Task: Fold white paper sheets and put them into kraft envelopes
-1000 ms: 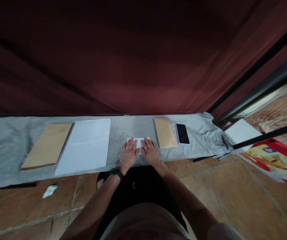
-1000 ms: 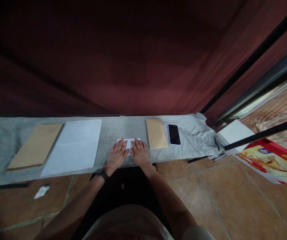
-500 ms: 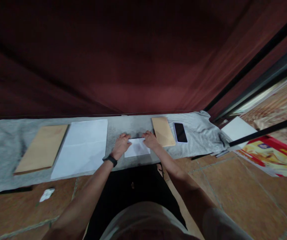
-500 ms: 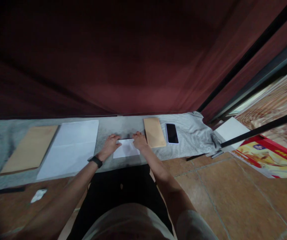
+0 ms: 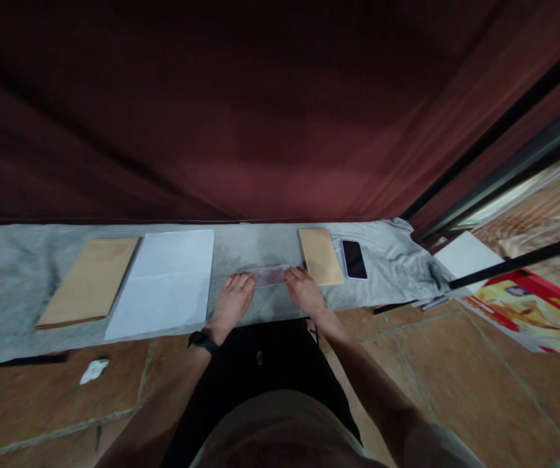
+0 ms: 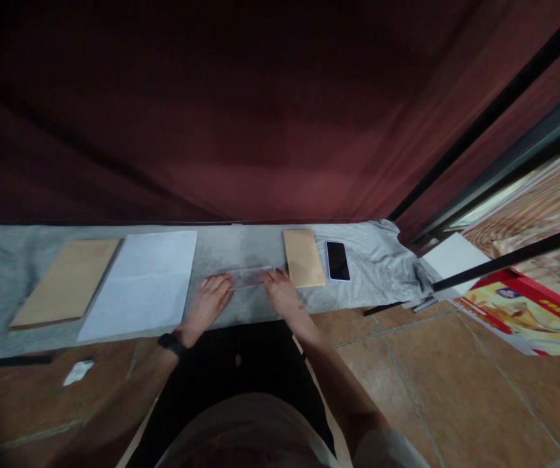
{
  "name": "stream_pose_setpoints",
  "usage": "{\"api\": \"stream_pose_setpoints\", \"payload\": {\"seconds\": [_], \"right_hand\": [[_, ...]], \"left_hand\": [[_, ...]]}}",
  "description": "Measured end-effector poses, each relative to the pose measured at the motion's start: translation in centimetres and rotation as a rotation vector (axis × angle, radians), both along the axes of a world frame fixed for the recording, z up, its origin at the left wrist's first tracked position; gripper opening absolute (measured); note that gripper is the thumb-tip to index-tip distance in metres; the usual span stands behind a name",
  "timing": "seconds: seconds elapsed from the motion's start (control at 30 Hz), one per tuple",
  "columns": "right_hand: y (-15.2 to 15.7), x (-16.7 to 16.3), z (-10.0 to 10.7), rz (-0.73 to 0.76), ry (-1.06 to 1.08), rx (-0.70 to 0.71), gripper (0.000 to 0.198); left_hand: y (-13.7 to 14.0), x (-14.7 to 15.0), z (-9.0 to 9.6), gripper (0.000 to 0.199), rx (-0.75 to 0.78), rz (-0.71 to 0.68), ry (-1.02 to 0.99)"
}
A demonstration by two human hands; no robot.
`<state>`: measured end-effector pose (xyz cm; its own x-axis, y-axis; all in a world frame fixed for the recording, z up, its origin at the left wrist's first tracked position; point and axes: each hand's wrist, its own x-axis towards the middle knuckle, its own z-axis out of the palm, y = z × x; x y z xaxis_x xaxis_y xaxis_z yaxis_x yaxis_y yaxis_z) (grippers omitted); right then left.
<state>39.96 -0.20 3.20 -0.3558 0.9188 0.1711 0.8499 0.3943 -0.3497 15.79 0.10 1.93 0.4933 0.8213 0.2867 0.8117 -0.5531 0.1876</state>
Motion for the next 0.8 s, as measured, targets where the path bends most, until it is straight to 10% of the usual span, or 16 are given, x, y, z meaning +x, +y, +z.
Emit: {"api": "stream_pose_setpoints", "payload": {"seconds": [0.2,0.8], "right_hand": [[-3.8,0.4,-4.8,-0.005,0.107,-0.051,0.040],[-0.8,-4.9,-7.7,-0.137,-0.118,0.092,0.048]], "left_hand": [[-2.9,-0.1,-4.5,0.042,-0.124,-0.044,-0.071],[-3.8,0.3,-3.1,0.044,-0.250,0.089,-0.136]]}}
